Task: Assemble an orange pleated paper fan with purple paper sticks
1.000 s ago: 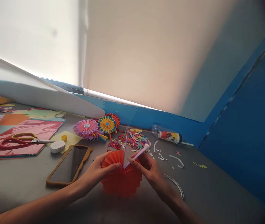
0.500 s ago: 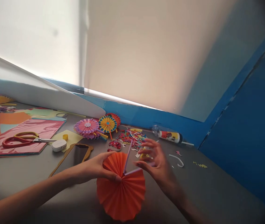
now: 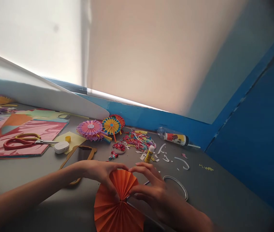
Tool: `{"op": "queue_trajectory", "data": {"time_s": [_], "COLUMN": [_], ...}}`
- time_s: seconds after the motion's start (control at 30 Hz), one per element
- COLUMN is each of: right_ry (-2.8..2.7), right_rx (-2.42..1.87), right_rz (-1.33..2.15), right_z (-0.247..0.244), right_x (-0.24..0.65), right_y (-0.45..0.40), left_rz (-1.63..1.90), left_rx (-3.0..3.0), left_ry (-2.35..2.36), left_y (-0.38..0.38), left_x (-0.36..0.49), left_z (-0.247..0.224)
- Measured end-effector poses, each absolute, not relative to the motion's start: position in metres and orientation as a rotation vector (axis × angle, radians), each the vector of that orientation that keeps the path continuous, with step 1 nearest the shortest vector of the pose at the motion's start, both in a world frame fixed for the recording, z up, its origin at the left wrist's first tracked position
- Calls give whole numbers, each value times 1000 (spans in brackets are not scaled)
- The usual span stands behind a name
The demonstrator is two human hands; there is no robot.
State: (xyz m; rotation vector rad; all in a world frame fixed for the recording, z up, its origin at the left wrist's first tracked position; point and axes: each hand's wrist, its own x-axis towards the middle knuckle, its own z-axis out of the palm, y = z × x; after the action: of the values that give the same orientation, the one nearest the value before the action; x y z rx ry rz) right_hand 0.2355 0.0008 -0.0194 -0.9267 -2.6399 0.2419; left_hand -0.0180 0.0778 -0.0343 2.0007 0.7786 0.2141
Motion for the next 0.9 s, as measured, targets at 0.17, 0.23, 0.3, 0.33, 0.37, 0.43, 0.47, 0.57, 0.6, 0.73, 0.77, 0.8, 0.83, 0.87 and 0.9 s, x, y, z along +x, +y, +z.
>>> {"op": "queue_trajectory", "data": {"time_s": [0.17, 0.23, 0.3, 0.33, 0.37, 0.43, 0.47, 0.57, 0.6, 0.73, 0.77, 0.8, 0.83, 0.87, 0.9], "right_ry": [-2554, -2466, -2383, -2346, -2302, -2282, -2259, -2149, -2115, -2110, -2138, -2150, -2155, -2143, -2112], "right_rx": [-1190, -1408, -1606, -1693, -1768, -1784, -1754, -1626, -1595, -1404, -1302, -1206, -1129, -1081, -1062], "right_rz": [196, 181, 156, 133, 104, 73, 36, -55, -52, 242, 357, 463, 557, 625, 646], "right_z": [-25, -30, -41, -48, -57, -72, -78, -79, -74, -45, -38, -33, -28, -25, -23], "right_x": [262, 280, 300, 309, 317, 330, 334, 336, 333, 314, 308, 303, 299, 295, 291], "right_y": [11, 12, 10, 9, 8, 7, 7, 5, 3, -12, -14, -16, -15, -13, -10], "left_rz": [270, 349, 456, 506, 554, 617, 645, 758, 805, 888, 869, 843, 827, 815, 807], "left_rx": [1991, 2037, 2103, 2122, 2129, 2128, 2125, 2145, 2168, 2334, 2365, 2382, 2380, 2361, 2326], "left_ry": [709, 759, 803, 807, 800, 760, 737, 646, 603, 424, 396, 378, 368, 369, 383], "left_y": [86, 86, 84, 82, 81, 78, 77, 74, 73, 64, 61, 59, 56, 54, 52], "left_x": [-14, -14, -13, -12, -10, -6, -3, 9, 13, 29, 31, 33, 34, 35, 35], "left_z": [-39, -39, -38, -38, -38, -37, -35, -28, -25, -14, -12, -12, -12, -13, -14]}}
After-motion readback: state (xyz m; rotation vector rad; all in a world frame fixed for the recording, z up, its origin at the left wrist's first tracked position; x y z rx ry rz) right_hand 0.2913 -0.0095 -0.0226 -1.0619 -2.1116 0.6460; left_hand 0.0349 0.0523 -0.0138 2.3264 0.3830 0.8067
